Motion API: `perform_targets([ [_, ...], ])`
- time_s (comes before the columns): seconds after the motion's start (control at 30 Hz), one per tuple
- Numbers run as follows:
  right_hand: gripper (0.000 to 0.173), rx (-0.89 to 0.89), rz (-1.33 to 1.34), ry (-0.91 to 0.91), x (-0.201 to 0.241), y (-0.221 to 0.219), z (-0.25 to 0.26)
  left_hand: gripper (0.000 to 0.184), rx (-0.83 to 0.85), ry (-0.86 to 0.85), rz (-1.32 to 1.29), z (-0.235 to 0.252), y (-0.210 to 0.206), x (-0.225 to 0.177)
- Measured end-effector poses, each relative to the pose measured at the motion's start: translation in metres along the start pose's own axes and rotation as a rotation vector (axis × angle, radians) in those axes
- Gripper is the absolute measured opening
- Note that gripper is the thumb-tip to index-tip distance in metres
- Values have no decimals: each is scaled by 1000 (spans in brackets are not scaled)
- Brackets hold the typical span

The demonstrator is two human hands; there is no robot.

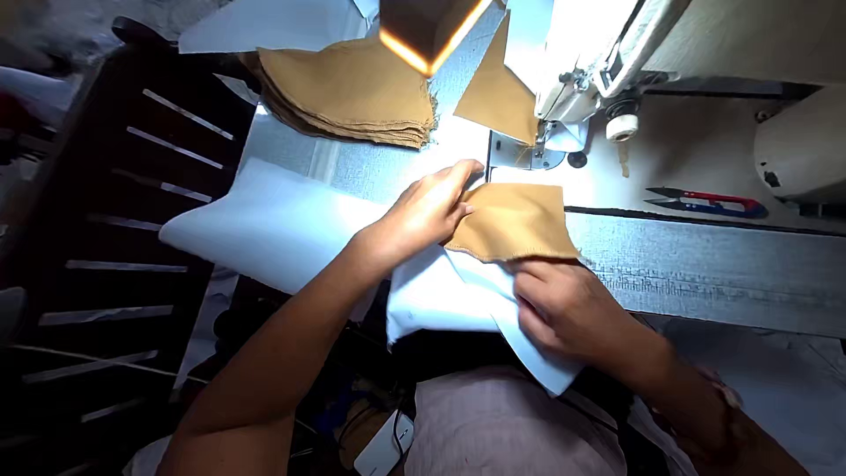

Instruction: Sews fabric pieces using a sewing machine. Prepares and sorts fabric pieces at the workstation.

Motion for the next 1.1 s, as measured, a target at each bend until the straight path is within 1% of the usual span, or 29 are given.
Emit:
perform_targets([
  [0.07, 23, 12, 3, -44, 2, 9, -16, 44, -103, 83, 35, -26, 6, 5],
  [0.13, 29, -49, 13, -138, -6, 16, -28, 44, -188, 122, 44, -47, 10, 4],
  [0.23, 40, -173, 5, -272, -13, 21, -36, 46, -205, 167, 5, -59, 10, 0],
  [0.3, 45, -248, -35, -316, -15, 23, -36, 48, -212, 178, -22, -59, 10, 1],
  [0.4, 48, -265, -130, -370, -17, 23, -34, 51, -207, 182, -54, -59, 10, 2],
  [0.5, 47, -240, -204, -410, -18, 21, -35, 55, -180, 193, -68, -58, 9, 7],
  [0.53, 47, -227, -227, -415, -18, 20, -35, 58, -152, 208, -49, -56, 10, 8],
  [0.6, 46, -194, -268, -410, -18, 17, -34, 68, -58, 239, 69, -48, 14, 2],
  [0.63, 46, -181, -284, -406, -18, 16, -35, 70, -27, 214, 146, -41, 17, -6],
  [0.67, 46, -169, -294, -404, -18, 15, -35, 64, -32, 125, 211, -31, 19, -17],
  [0.7, 46, -162, -303, -399, -17, 15, -35, 50, -51, -24, 240, -21, 17, -32],
  [0.73, 47, -157, -306, -391, -17, 14, -35, 33, -58, -207, 235, -13, 10, -47],
  [0.77, 46, -152, -309, -381, -18, 14, -34, 24, -53, -407, 192, -8, -1, -61],
  [0.8, 46, -146, -307, -368, -19, 14, -33, 26, -32, -586, 114, -7, -15, -70],
  [0.83, 45, -138, -300, -349, -21, 14, -32, 32, 8, -708, 55, -9, -31, -72],
  [0.87, 43, -127, -287, -326, -24, 15, -28, 39, 66, -754, 17, -12, -46, -67],
  [0.9, 41, -104, -274, -304, -27, 15, -25, 46, 115, -735, 3, -14, -57, -59],
  [0.97, 39, -47, -254, -223, -27, 18, -16, 53, 114, -631, 32, -17, -62, -47],
  [1.03, 42, 1, -197, -86, -19, 21, -5, 54, 44, -495, 77, -18, -58, -41],
  [1.1, 51, 114, -216, -40, -20, 21, 4, 54, -59, -353, 122, -21, -53, -36],
])
Point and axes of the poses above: each hand's wrist, its own z-axis towards the middle knuckle, its own y-axis out of the back of the hand, x = y × z, the point moved 9 cm from there along z, towards the middle knuckle, and after that the axes turned 10 degrees about -x, right-handed, at the moved point
